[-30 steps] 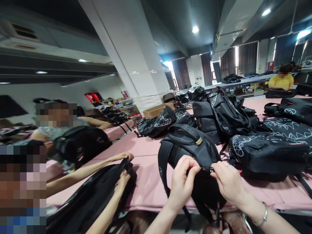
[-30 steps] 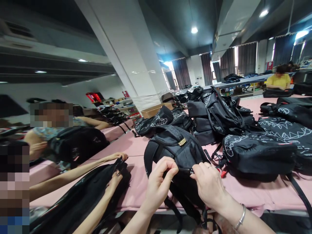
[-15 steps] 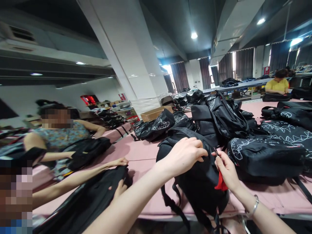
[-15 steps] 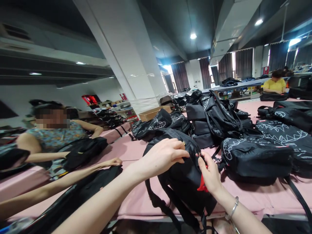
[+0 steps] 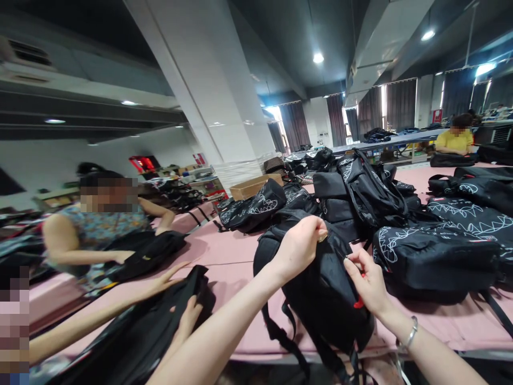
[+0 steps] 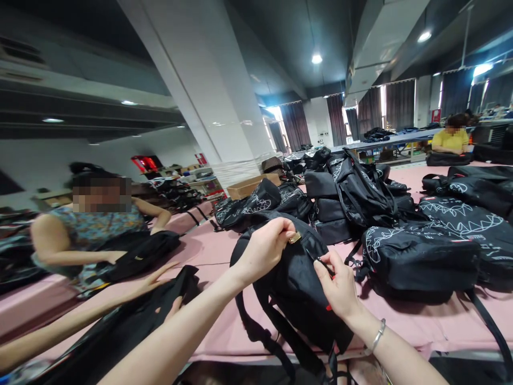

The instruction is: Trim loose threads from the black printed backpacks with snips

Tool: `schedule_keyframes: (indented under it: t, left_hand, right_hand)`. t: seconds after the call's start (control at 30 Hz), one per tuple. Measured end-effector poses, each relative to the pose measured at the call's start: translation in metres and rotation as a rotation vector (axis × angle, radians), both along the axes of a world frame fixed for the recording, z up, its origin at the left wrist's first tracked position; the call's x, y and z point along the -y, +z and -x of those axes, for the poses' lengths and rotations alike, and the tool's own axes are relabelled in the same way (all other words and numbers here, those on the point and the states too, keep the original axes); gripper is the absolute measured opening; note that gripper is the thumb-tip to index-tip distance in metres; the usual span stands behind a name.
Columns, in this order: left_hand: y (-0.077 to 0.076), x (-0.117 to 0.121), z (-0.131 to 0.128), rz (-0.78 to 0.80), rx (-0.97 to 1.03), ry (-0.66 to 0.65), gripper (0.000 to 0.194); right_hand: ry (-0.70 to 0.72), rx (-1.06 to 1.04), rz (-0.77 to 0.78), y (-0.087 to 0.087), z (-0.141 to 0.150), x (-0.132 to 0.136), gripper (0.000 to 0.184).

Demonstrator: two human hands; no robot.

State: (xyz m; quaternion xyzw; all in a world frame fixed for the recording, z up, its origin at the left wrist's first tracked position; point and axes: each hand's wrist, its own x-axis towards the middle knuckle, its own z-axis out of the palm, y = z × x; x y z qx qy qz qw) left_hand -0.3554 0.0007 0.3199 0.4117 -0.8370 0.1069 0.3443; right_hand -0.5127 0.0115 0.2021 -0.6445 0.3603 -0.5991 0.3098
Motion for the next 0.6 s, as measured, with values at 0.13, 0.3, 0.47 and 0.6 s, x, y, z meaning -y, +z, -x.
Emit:
schedule_keyframes:
  t: [0.13,0.3,0.47,0.6]
  left_hand:
    - [0.013,-0.004,-0.006,-0.153,0.056,-0.155,0.013]
    - [0.027,-0.008,-0.002,-0.199,0.453,-0.202,0.016]
    - [0.016,-0.007,0.01,0.04,0.639,0.092,0.014]
    - [-0.001,-0.002,0.004,0.195,0.426,0.123,0.018]
  right_hand:
    - [-0.032,-0.014,0.048,0.002,0.001,0.001,0.023]
    - [-0.066,0.034,-0.039,0.001,-0.002,0.004,0.026]
    - [-0.088,0.005,-0.028,0.004,-0.002,0.002,0.025]
    - [-0.052,-0.031,0.029,0.01,0.0,-0.001,0.023]
